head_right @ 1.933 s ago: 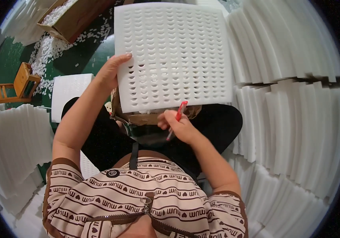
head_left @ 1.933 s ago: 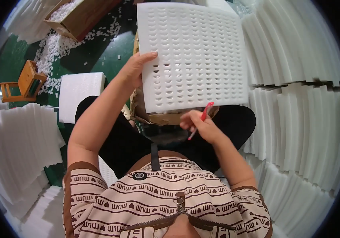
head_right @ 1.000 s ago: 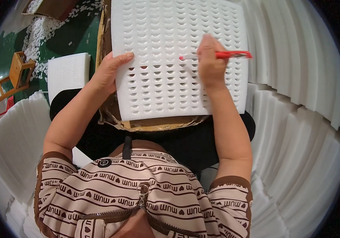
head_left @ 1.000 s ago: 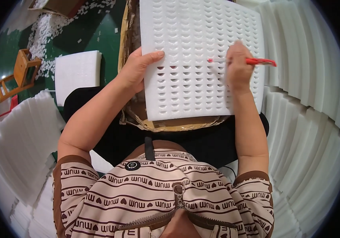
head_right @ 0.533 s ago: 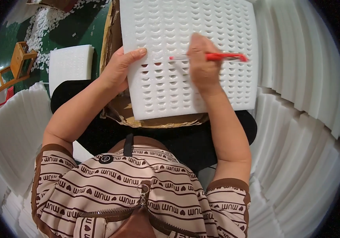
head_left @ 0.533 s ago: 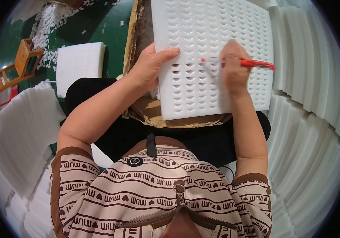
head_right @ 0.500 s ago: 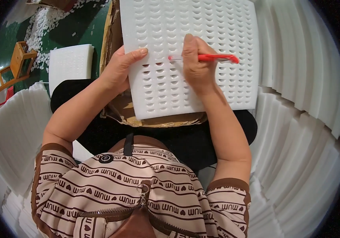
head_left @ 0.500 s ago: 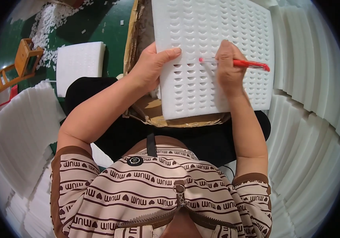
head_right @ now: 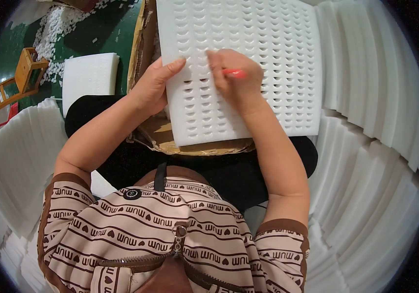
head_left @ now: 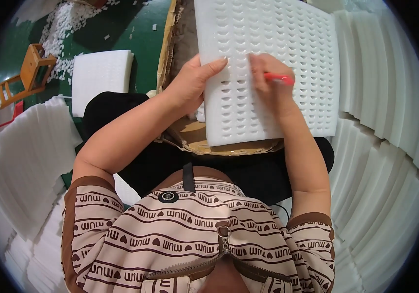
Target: Punching out circular cutouts from white foam sheets using a red marker tool in a factory setting.
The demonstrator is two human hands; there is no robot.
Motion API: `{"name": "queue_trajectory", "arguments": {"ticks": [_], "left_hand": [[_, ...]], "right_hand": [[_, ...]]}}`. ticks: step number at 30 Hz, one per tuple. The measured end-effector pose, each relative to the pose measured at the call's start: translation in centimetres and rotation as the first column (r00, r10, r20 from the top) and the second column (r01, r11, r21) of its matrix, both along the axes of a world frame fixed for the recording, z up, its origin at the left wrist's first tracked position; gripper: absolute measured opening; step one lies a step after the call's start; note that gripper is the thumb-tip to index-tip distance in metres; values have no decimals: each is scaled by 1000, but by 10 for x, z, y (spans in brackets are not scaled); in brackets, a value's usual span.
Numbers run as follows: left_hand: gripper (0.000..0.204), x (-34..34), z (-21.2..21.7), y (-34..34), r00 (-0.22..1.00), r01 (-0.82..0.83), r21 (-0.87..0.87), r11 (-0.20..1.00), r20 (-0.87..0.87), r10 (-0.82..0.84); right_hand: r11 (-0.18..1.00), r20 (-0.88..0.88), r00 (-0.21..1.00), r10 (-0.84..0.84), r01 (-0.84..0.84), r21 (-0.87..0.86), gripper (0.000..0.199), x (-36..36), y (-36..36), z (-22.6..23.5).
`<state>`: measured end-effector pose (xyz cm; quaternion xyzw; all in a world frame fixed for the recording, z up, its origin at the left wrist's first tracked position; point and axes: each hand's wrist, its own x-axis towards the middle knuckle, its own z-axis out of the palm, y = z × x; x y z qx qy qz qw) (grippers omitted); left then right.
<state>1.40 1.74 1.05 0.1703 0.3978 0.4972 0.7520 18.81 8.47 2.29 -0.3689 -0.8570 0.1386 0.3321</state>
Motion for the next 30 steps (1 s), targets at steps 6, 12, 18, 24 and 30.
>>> {"name": "queue_trajectory", "arguments": {"ticks": [6,12,18,24,30], "left_hand": [[44,3,2,2,993,-24,2,1000,114,24],[42,6,-1,-2,989,-32,-10,999,143,33],[39,11,0,-3,985,-58,-37,998,158,63],[38,5,-9,-4,995,-48,-37,998,83,51],[41,-9,-2,-2,1000,-13,-66,998,26,15]], "right_hand": [[779,-544,780,-308,-121,-615,33,0,-6,27],[997,-113,994,-4,-5,-73,28,-14,-10,10],[942,-466,885,16,-169,-289,27,-12,-10,11],[973,-302,944,131,-181,-145,21,-22,-12,1],[707,-374,685,-625,296,-642,35,40,18,31]]}}
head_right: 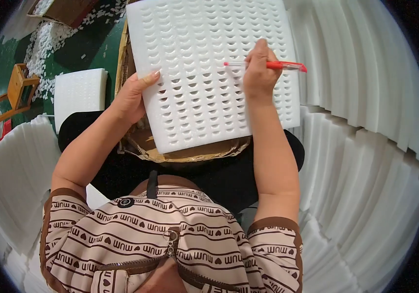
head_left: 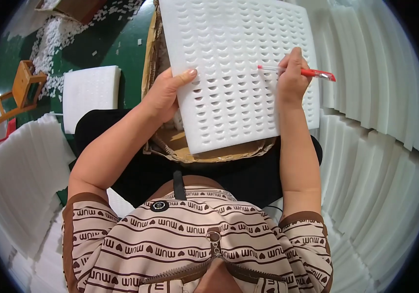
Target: Punching out circular cutouts from white foam sheets using a red marker tool in a factory setting.
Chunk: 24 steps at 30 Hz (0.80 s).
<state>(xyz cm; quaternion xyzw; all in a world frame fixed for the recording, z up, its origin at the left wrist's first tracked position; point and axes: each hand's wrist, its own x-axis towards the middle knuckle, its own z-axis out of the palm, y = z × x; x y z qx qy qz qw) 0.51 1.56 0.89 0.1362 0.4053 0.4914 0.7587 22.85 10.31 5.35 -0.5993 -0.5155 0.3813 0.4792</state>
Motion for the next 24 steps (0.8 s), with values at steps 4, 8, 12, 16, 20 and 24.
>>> {"name": "queue_trajectory", "arguments": {"ticks": [4,8,12,16,20,24], "left_hand": [[43,7,3,3,1000,7,-61,998,-6,-8],[44,6,3,3,1000,9,-35,999,9,-9],[44,5,2,1,1000,6,19,1000,16,-6],[42,6,0,2,1000,2,54,999,-10,-2],[48,5,-3,4,999,-6,-10,1000,-46,6],[42,8,-1,-1,999,8,34,999,-48,-6]], "right_hand": [[1000,-48,999,-17,18,15,38,7,9,-12],[981,35,996,83,-88,174,38,8,13,-26],[917,344,918,197,-297,268,37,1,8,-30],[873,817,525,238,-485,57,34,-10,-2,-18],[975,-52,976,210,-205,90,31,-2,-2,-4],[863,626,732,270,-472,180,34,-24,-11,-25]]}}
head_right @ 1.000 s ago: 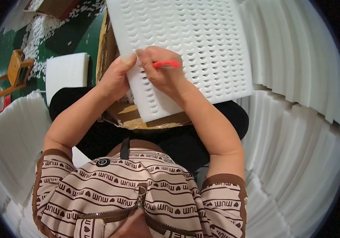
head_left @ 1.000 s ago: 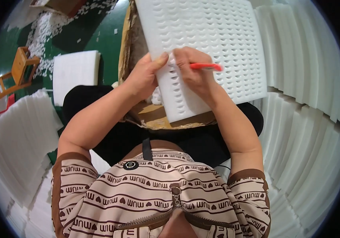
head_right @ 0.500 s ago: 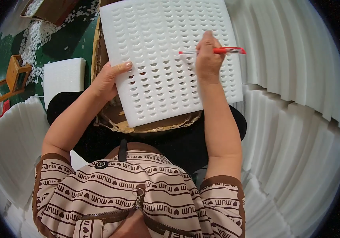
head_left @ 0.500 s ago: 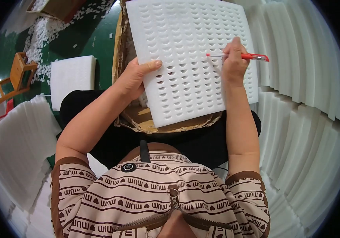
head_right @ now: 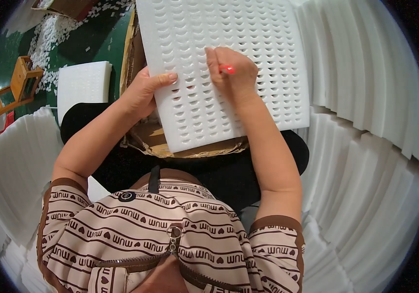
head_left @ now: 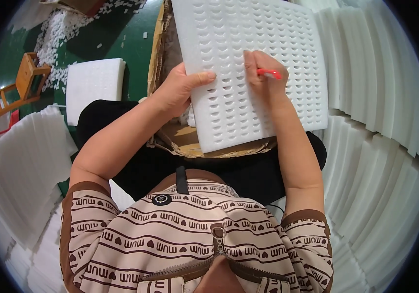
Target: Punching out circular cutouts from white foam sheets using a red marker tool in a factory setting.
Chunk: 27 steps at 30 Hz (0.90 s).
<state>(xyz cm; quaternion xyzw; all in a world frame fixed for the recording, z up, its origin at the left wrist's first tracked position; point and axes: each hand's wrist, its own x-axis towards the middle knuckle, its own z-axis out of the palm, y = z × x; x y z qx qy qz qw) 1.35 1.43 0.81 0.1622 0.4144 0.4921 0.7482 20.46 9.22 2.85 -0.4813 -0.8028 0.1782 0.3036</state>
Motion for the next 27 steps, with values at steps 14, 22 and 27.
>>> {"name": "queue_trajectory", "arguments": {"ticks": [14,22,27], "left_hand": [[45,1,2,1,1000,18,1,1000,-14,-18],[44,4,4,-2,998,50,41,998,-35,-48],[47,-2,3,1,998,46,61,997,-42,-44]], "right_hand": [[995,-267,960,90,-95,-8,32,-21,-9,-1],[929,144,982,121,-163,332,32,-20,-9,-1],[985,-526,850,-39,-57,-166,33,-18,-14,12]]}}
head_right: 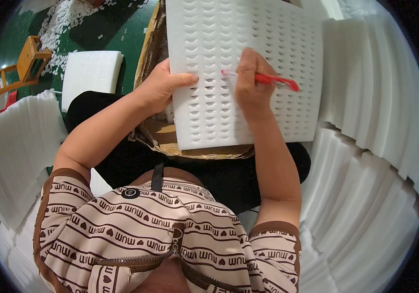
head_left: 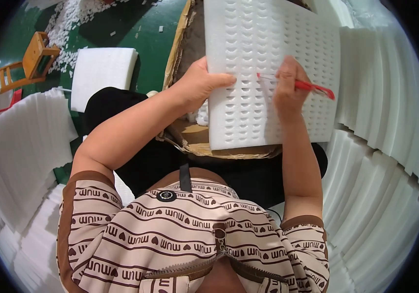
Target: Punching out circular cutouts from white foam sheets using a red marker tool in a factory setting.
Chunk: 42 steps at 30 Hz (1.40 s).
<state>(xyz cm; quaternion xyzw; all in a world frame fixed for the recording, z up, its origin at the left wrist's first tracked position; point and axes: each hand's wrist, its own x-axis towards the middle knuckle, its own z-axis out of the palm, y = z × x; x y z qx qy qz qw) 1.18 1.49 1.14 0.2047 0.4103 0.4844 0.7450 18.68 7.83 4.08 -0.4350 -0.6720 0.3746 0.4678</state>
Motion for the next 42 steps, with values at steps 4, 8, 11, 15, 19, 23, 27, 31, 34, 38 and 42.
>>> {"name": "queue_trajectory", "arguments": {"ticks": [4,8,11,15,19,23,27,31,34,38,42], "left_hand": [[50,7,5,0,997,1,20,1000,75,-2],[51,9,2,-2,999,32,39,999,17,-32],[51,9,0,-1,1000,30,35,999,-3,-30],[48,9,0,1,1000,11,-2,1000,-1,-11],[46,15,2,0,996,81,98,992,-33,-78],[47,3,-6,-1,999,19,-24,1000,-30,-19],[50,1,-1,3,1000,-3,-103,995,2,3],[50,0,4,8,1000,-7,-153,988,25,11],[44,1,4,11,999,-34,-194,980,11,37],[44,2,3,10,1000,-14,-68,998,19,16],[42,0,-6,8,1000,-26,-23,999,-1,26]], "right_hand": [[999,53,998,17,-19,37,36,-5,-7,6],[967,424,903,77,-172,189,37,-11,-2,-8],[970,397,913,95,-175,170,36,-10,-3,-2],[994,-39,993,108,-107,38,31,-5,-5,5],[842,448,889,91,-308,442,23,-20,-9,-19],[962,346,929,133,-205,180,23,-7,-1,-1],[992,-90,988,-129,128,-22,33,35,28,3],[898,-112,919,-379,336,-285,36,47,36,-2],[891,-95,921,-377,333,-308,36,47,36,-2],[963,125,968,-217,192,188,34,37,35,-27],[978,183,967,-177,153,139,30,30,30,-22]]}}
